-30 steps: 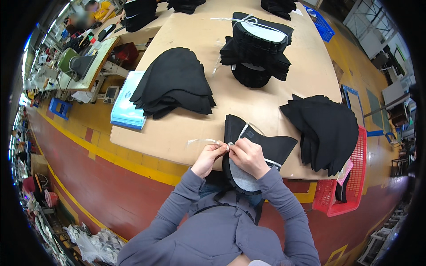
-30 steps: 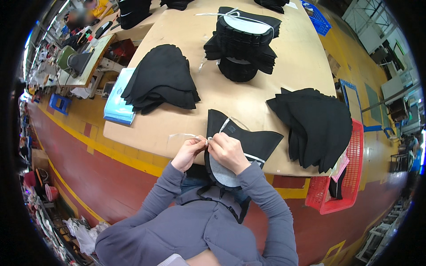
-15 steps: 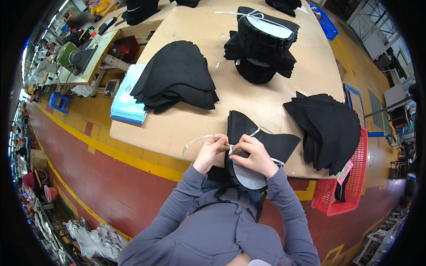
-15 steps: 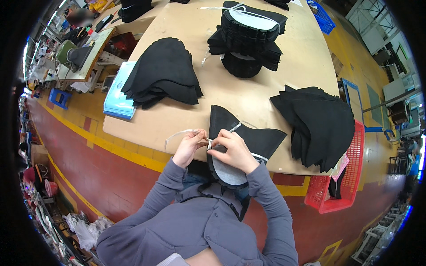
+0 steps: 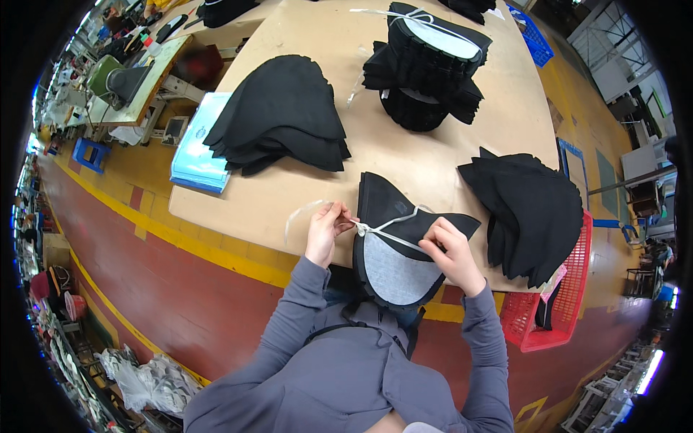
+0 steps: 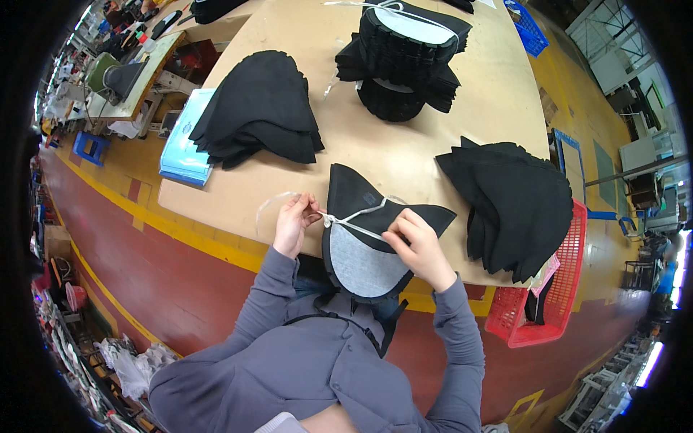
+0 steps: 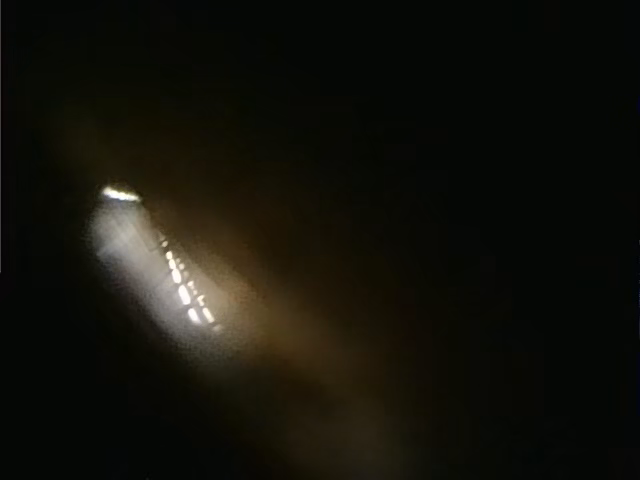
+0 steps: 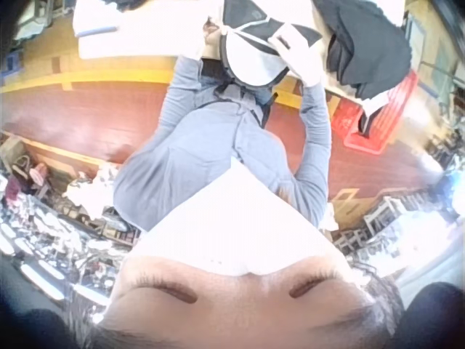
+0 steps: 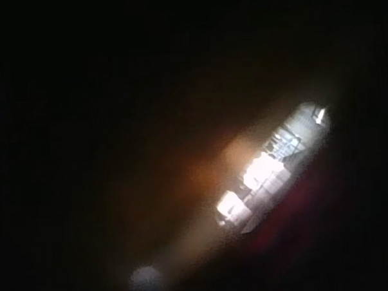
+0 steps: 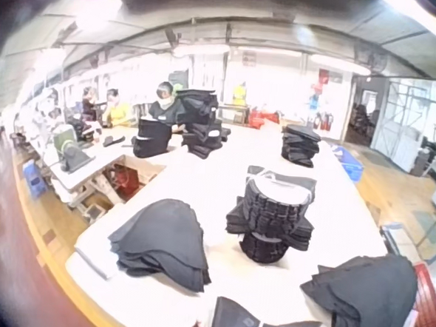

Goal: The person repeatedly picks up stacks of black fabric parts, aligns them, and ties them with white plastic straps. The person places the tied bundles on the table and continues the process with additional stacks.

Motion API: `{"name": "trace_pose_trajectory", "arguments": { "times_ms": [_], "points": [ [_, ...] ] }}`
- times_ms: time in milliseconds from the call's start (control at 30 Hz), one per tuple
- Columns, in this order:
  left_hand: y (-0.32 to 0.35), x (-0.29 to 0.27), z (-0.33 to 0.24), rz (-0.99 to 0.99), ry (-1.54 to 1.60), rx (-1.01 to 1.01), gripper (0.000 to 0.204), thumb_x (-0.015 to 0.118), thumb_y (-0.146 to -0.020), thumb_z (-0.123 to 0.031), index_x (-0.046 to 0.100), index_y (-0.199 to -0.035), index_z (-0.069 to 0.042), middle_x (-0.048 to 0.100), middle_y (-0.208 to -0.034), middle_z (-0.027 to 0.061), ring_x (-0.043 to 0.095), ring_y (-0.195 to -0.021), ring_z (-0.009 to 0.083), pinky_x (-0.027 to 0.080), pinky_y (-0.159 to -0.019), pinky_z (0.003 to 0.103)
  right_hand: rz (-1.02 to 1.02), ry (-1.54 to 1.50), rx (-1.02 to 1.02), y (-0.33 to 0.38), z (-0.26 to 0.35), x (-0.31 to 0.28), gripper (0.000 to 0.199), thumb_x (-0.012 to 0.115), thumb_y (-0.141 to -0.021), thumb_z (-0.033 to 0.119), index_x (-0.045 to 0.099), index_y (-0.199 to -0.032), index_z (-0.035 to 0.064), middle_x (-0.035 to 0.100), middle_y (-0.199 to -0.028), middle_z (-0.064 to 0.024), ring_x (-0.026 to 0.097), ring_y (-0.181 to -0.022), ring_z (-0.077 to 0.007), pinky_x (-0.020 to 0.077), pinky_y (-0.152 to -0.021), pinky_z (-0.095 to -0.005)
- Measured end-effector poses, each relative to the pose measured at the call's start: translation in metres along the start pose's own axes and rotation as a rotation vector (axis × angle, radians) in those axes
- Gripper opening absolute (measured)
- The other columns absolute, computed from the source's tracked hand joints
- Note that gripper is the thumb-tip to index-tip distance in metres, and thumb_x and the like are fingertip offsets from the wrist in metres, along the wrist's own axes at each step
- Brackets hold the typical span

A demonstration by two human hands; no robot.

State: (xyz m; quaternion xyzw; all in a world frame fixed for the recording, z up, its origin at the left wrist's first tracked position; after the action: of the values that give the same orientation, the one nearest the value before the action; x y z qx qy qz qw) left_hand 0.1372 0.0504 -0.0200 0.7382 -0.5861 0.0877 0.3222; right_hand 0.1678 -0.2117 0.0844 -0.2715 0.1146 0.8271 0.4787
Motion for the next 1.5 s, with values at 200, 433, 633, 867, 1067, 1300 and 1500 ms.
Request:
{"name": "trace_pose_trajectory", "arguments": {
  "times_ms": [200,433,633,867,1067,1300,1500],
  "points": [
    [0.006,0.012,0.009,-0.021,0.152,-0.120,0.021,0.052,-0.102,-0.030,0.056,-0.095,-0.011,0.057,-0.077,-0.0032,0.065,-0.083,0.0117,0.050,-0.071,0.023,-0.027,0.378,-0.227,-0.022,0.037,0.069,0.047,0.078,-0.074,0.026,0.059,-0.115,0.0122,0.056,-0.091,-0.0051,0.057,-0.086,-0.0237,0.0435,-0.074,-0.0356],
    [0.003,0.006,0.021,-0.072,0.266,-0.092,0.021,0.053,-0.102,-0.030,0.057,-0.097,-0.010,0.059,-0.078,-0.0012,0.066,-0.085,0.0151,0.051,-0.076,0.028,-0.092,0.239,-0.162,-0.026,0.015,0.092,0.014,0.069,-0.083,0.012,0.060,-0.089,0.0036,0.054,-0.088,-0.0097,0.058,-0.075,-0.0276,0.0457,-0.064,-0.0377],
    [-0.006,0.011,0.016,-0.081,0.241,-0.069,0.021,0.055,-0.101,-0.031,0.057,-0.101,-0.010,0.059,-0.077,-0.0027,0.063,-0.079,0.0123,0.048,-0.072,0.025,0.170,-0.050,-0.135,-0.034,0.005,0.071,0.012,0.060,-0.092,0.009,0.053,-0.090,-0.0005,0.051,-0.089,-0.0160,0.055,-0.078,-0.0361,0.0462,-0.069,-0.0399],
    [-0.011,0.016,0.026,-0.116,0.275,-0.124,0.022,0.053,-0.102,-0.032,0.058,-0.102,-0.011,0.055,-0.073,-0.0056,0.057,-0.071,0.0063,0.045,-0.066,0.020,0.149,-0.412,0.123,-0.041,0.012,0.072,0.011,0.061,-0.093,0.006,0.059,-0.088,-0.0032,0.053,-0.086,-0.0021,0.049,-0.074,-0.0096,0.0402,-0.067,-0.0232],
    [-0.007,0.025,0.015,-0.185,0.296,-0.150,0.023,0.050,-0.103,-0.032,0.056,-0.103,-0.010,0.049,-0.068,-0.0059,0.052,-0.064,0.0074,0.042,-0.061,0.021,0.191,-0.313,0.091,-0.047,-0.003,0.074,0.027,0.058,-0.092,0.017,0.062,-0.073,-0.0020,0.053,-0.066,-0.0056,0.053,-0.069,-0.0155,0.0402,-0.062,-0.0309],
    [-0.040,0.006,0.030,-0.101,0.520,-0.229,0.022,0.051,-0.103,-0.030,0.054,-0.097,-0.009,0.031,-0.057,-0.0072,0.033,-0.051,0.0071,0.029,-0.051,0.022,0.182,0.402,-0.124,-0.038,0.004,0.059,0.031,0.068,-0.084,0.028,0.066,-0.061,0.0076,0.055,-0.055,-0.0050,0.054,-0.067,-0.0230,0.0406,-0.070,-0.0374],
    [-0.040,0.017,0.025,-0.149,0.348,-0.203,0.018,0.052,-0.102,-0.026,0.055,-0.096,-0.009,0.032,-0.056,-0.0088,0.030,-0.047,0.0041,0.020,-0.044,0.021,0.047,0.054,-0.205,-0.030,0.003,0.057,0.027,0.071,-0.082,0.023,0.062,-0.066,0.0040,0.056,-0.072,-0.0019,0.055,-0.071,-0.0199,0.0363,-0.067,-0.0346]
  ]
}}
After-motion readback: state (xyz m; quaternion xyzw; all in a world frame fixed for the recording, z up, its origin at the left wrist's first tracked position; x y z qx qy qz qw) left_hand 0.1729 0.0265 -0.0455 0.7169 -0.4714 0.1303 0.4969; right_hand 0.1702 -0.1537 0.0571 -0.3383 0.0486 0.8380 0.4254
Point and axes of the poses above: each hand's wrist, its own y-axis away from the middle knuckle, its own x-axis out of the palm, z = x × y, the point moved 1 cm from there along -y, towards the middle knuckle
